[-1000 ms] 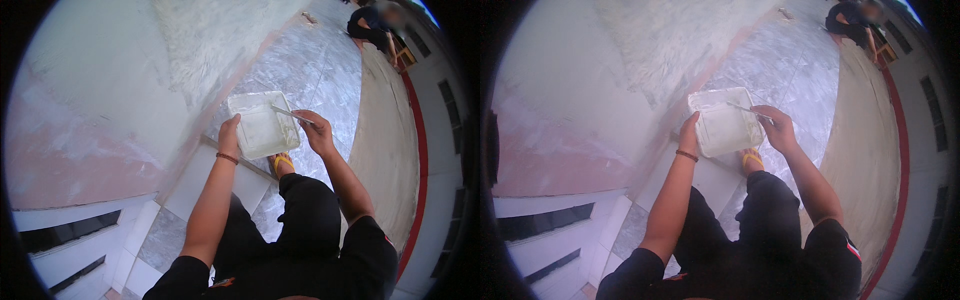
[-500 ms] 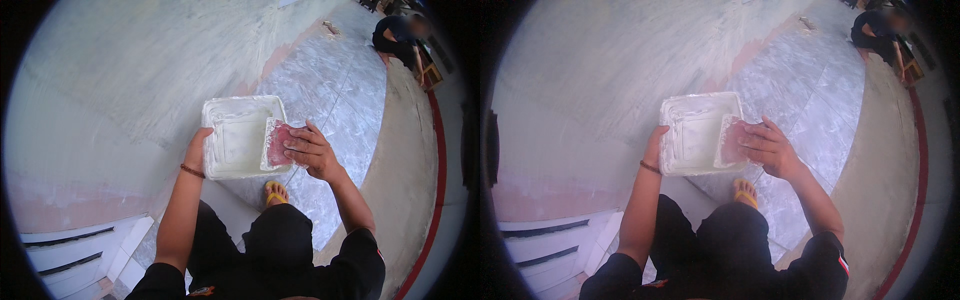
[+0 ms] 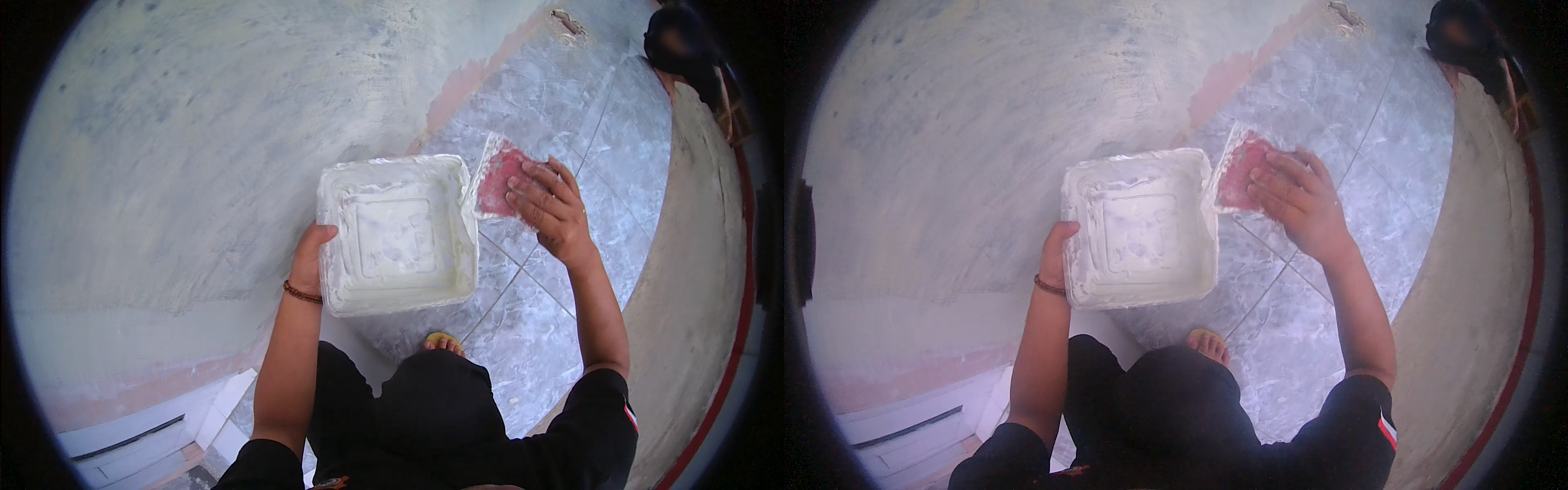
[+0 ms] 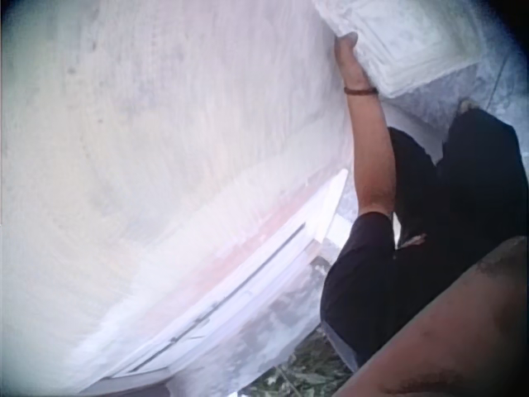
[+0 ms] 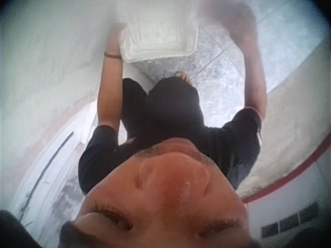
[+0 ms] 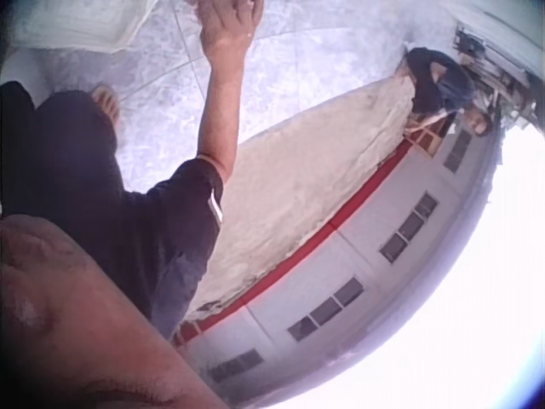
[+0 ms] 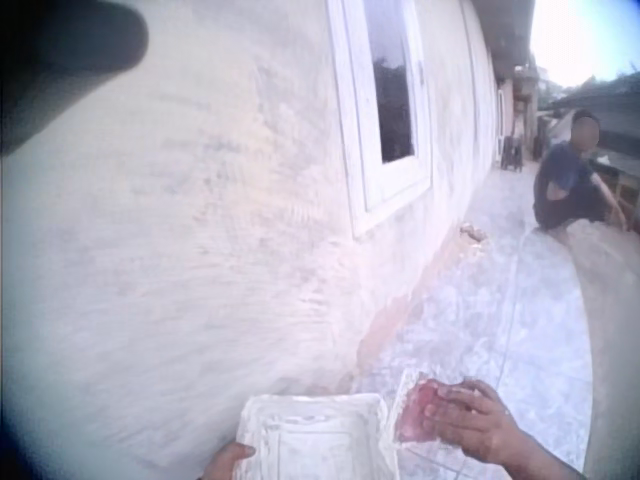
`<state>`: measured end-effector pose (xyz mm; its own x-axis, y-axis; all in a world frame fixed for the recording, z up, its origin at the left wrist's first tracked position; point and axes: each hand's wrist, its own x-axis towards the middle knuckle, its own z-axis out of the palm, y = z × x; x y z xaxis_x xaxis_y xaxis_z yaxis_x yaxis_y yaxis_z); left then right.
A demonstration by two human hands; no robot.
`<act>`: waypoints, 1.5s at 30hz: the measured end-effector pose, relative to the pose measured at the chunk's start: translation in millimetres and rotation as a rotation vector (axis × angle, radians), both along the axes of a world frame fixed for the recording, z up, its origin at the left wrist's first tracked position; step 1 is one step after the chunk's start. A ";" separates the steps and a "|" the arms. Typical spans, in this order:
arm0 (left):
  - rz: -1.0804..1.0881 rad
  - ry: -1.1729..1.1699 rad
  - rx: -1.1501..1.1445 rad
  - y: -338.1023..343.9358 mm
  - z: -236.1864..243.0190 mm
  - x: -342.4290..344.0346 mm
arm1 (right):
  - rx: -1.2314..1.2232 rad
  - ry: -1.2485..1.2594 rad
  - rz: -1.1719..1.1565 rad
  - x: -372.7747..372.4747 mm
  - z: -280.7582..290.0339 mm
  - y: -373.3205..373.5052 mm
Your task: The person applies white plaster to a wall using a trowel and a small container. They repeatedly scoop plaster and smooth it onto the wall surface, occasionally mixing the plaster in the container.
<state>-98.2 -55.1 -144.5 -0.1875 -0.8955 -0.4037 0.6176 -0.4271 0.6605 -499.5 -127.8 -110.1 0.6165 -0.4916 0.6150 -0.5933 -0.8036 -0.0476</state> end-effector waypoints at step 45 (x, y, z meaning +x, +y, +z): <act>-0.134 -1.244 -0.403 -63.7 61.9 -127.6 | 1.237 -0.298 -0.152 49.1 -73.5 40.2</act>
